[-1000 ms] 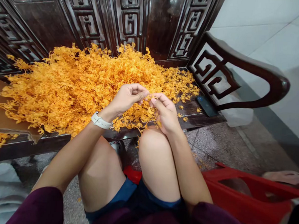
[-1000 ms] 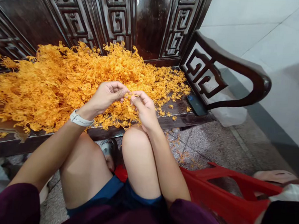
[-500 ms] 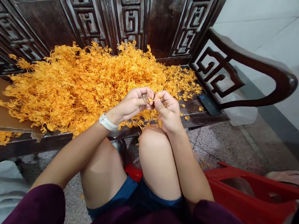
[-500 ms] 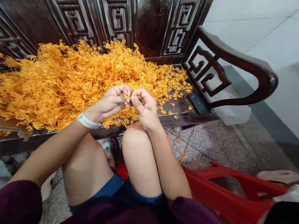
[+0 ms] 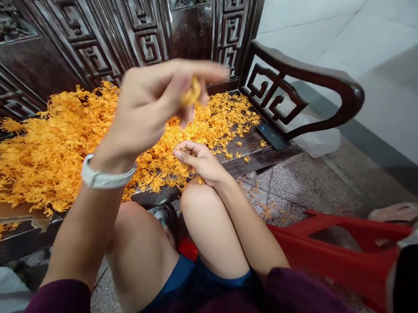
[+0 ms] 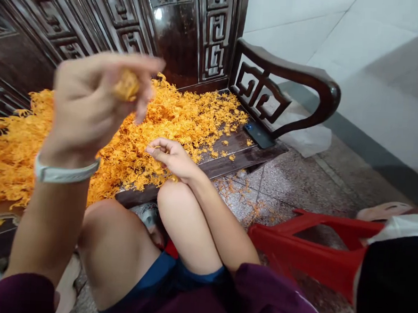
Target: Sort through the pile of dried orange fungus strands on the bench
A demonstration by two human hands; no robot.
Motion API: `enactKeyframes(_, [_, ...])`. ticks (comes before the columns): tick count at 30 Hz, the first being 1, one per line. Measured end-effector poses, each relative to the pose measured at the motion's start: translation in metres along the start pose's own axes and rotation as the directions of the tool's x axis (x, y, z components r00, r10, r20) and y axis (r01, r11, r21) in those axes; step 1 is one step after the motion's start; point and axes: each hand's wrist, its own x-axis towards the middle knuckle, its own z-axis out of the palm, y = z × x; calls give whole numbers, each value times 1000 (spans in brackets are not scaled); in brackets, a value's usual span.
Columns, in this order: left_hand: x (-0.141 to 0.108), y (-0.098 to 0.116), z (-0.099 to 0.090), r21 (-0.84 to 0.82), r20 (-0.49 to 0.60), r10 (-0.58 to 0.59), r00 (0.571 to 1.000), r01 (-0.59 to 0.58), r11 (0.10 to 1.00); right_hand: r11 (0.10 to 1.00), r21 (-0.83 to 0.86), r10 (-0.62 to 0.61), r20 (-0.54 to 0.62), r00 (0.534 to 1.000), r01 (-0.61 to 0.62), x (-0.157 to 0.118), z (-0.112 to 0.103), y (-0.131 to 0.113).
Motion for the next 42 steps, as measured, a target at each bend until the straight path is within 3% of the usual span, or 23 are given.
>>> enactKeyframes(2, [32, -10, 21, 209, 124, 259, 958, -281, 937, 999, -35, 38, 57, 998, -36, 0, 3, 1])
enactKeyframes(3, [46, -20, 28, 280, 187, 285, 940, -330, 902, 998, -50, 39, 77, 996, -35, -1, 5, 1])
enactKeyframes(5, [64, -42, 36, 321, 30, 244, 969, -240, 916, 998, -61, 15, 103, 995, -9, -1, 8, 2])
enactKeyframes(8, [67, -64, 36, 160, -139, 143, 980, -120, 980, 997, -55, -53, 130, 990, 61, -2, 10, 3])
enactKeyframes(12, [54, -56, 37, 0, -97, 98, 990, -99, 995, 990, -70, -97, 283, 954, 122, -4, 7, 2])
enactKeyframes(14, [56, -43, 43, 6, -107, 167, 980, -167, 986, 986, -95, -78, 477, 876, 139, -7, 9, -1])
enactKeyframes(16, [69, -35, 51, 69, -182, 272, 945, -264, 962, 981, -118, -37, 665, 746, 154, -10, 14, -5])
enactKeyframes(18, [88, -39, 59, 172, -226, 376, 899, -343, 923, 978, -140, 10, 766, 643, 151, -12, 21, -9])
enactKeyframes(19, [98, -46, 62, 213, -170, 420, 891, -383, 899, 979, -145, 23, 781, 624, 145, -13, 23, -10])
enactKeyframes(21, [112, -64, 63, 164, -9, 335, 942, -329, 930, 978, -147, 22, 772, 635, 146, -14, 27, -10])
enactKeyframes(23, [111, -83, 58, 131, 74, 231, 970, -239, 962, 979, -123, -19, 735, 678, 161, -15, 25, -9])
enactKeyframes(26, [79, -98, 39, 147, 132, 23, 991, -42, 988, 988, -54, -78, 634, 770, 144, -15, 16, -7])
enactKeyframes(29, [30, -101, 14, 101, 256, -251, 934, 232, 967, 990, 99, -130, 350, 928, 102, -13, 5, -7])
enactKeyframes(31, [1, -101, -2, -24, 221, -344, 913, 357, 934, 964, 226, -165, 86, 983, 142, -8, -1, -9])
enactKeyframes(34, [-25, -99, -20, -113, 408, -441, 799, 524, 844, 900, 363, -180, -194, 964, 241, 0, -9, -10])
enactKeyframes(36, [-31, -95, -25, -128, 535, -412, 738, 553, 823, 871, 398, -171, -304, 937, 288, 5, -13, -10])
enactKeyframes(38, [-31, -88, -22, -141, 573, -335, 748, 493, 858, 862, 401, -160, -366, 917, 311, 8, -14, -8])
enactKeyframes(42, [-27, -79, -2, -22, 512, -259, 819, 314, 949, 844, 420, -162, -393, 905, 333, 13, -11, -2])
